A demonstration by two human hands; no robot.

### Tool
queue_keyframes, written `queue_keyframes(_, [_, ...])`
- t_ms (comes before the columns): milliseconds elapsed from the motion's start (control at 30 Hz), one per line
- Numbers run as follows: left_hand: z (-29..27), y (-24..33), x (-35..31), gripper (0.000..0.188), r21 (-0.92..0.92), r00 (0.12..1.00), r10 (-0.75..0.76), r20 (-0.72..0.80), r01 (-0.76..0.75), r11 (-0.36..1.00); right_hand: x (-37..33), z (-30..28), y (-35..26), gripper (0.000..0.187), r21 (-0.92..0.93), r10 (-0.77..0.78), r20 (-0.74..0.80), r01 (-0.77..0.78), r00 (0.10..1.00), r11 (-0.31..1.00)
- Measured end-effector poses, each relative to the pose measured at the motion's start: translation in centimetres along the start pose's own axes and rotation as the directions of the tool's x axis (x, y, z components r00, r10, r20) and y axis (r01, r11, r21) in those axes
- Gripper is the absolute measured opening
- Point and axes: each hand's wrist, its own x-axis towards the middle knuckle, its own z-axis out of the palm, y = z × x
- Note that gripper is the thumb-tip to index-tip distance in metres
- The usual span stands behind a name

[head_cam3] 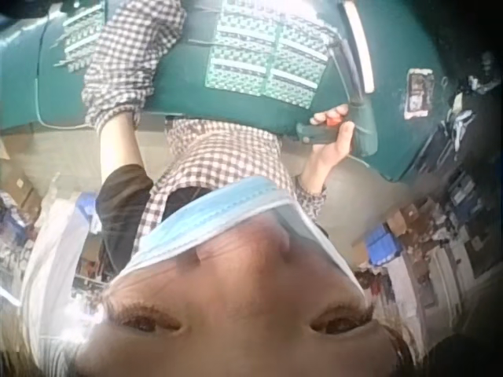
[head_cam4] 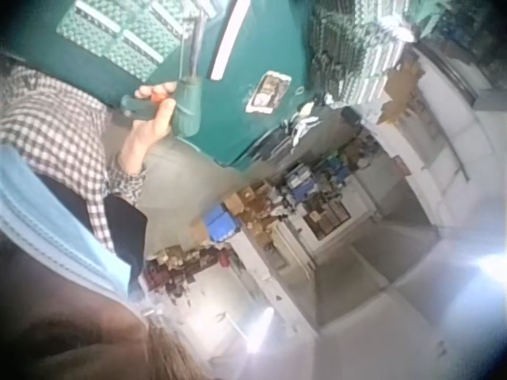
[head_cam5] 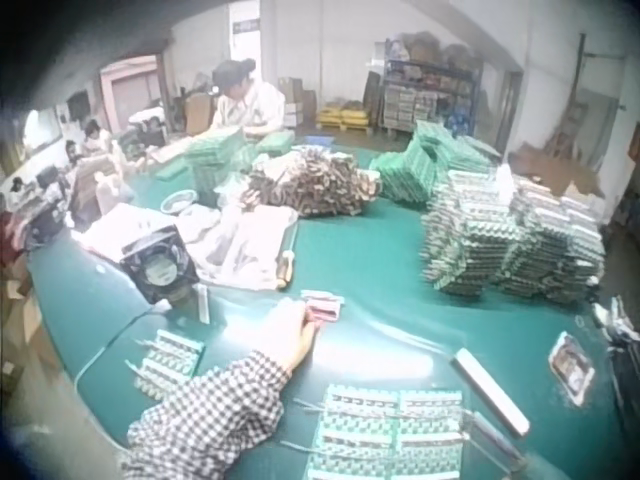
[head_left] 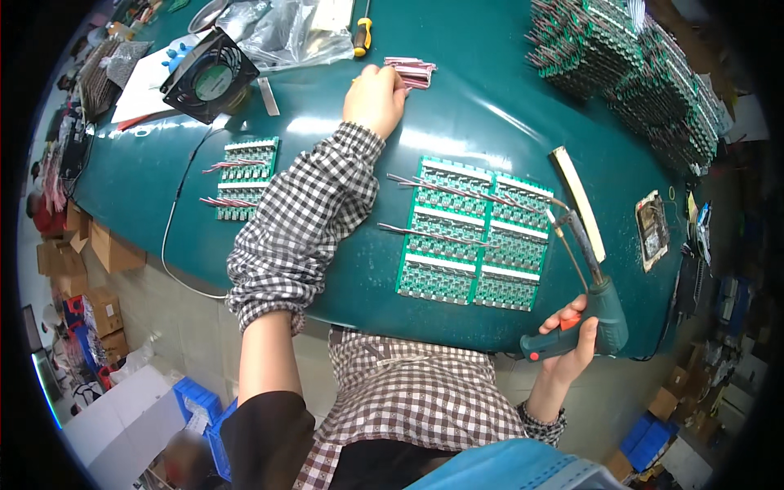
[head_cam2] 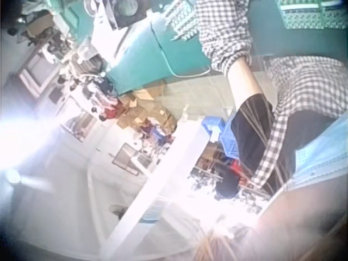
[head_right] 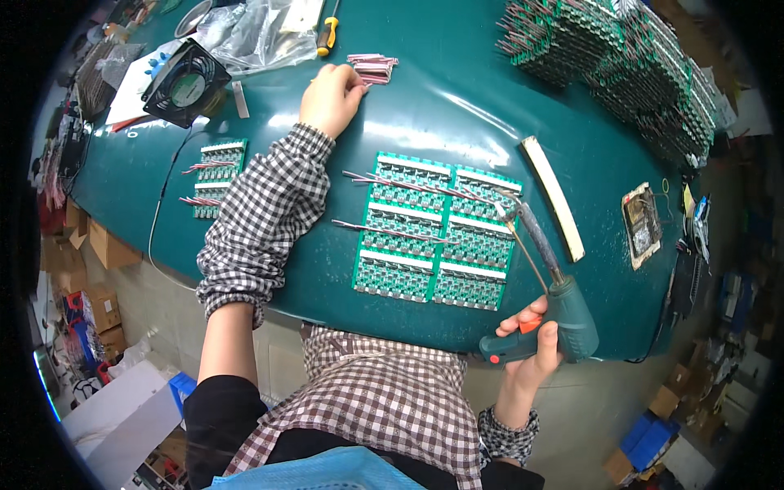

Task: The person uses a soldering iron to attach red and black wires to multiple green circuit boards arranged on a green workbench. They pick up individual wires, position them on the board, and apply the soldering iron to secure the connections.

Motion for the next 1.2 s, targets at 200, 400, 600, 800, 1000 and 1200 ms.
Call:
queue_keyframes(200, [0.2,1.3,2.0,0.017,0.023,0.978,0.198,-0.071,-0.196,0.98,-0.2,-1.4,-0.4,0.042,0.034,-0.002,-0.079,0.004,0.997,0.999])
queue_keyframes(400, [0.4,0.8,2.8,0.017,0.08,0.943,0.328,-0.053,-0.323,0.943,-0.2,-2.0,-0.1,0.042,0.05,-0.013,-0.074,0.017,0.997,0.999])
queue_keyframes(600, [0.3,1.2,0.7,0.014,0.102,0.946,0.32,-0.042,-0.315,0.944,-0.1,-2.4,0.3,0.041,0.065,0.017,-0.089,-0.011,0.996,0.998])
queue_keyframes(800, [-0.4,1.2,-0.1,0.013,-0.054,0.966,0.249,0.078,-0.245,0.968,-0.4,-2.5,0.5,0.041,0.06,0.017,-0.086,-0.011,0.996,0.998])
queue_keyframes(1000, [-0.4,1.8,-1.8,0.011,-0.133,0.955,0.264,0.134,-0.246,0.96,-0.6,-2.7,0.6,0.042,0.054,0.036,-0.119,-0.03,0.992,0.998])
queue_keyframes(1200, [-0.8,2.1,-2.8,0.016,-0.223,0.964,0.235,0.124,-0.203,0.953,-0.5,-3.2,1.0,0.041,0.067,0.052,-0.135,-0.044,0.989,0.997])
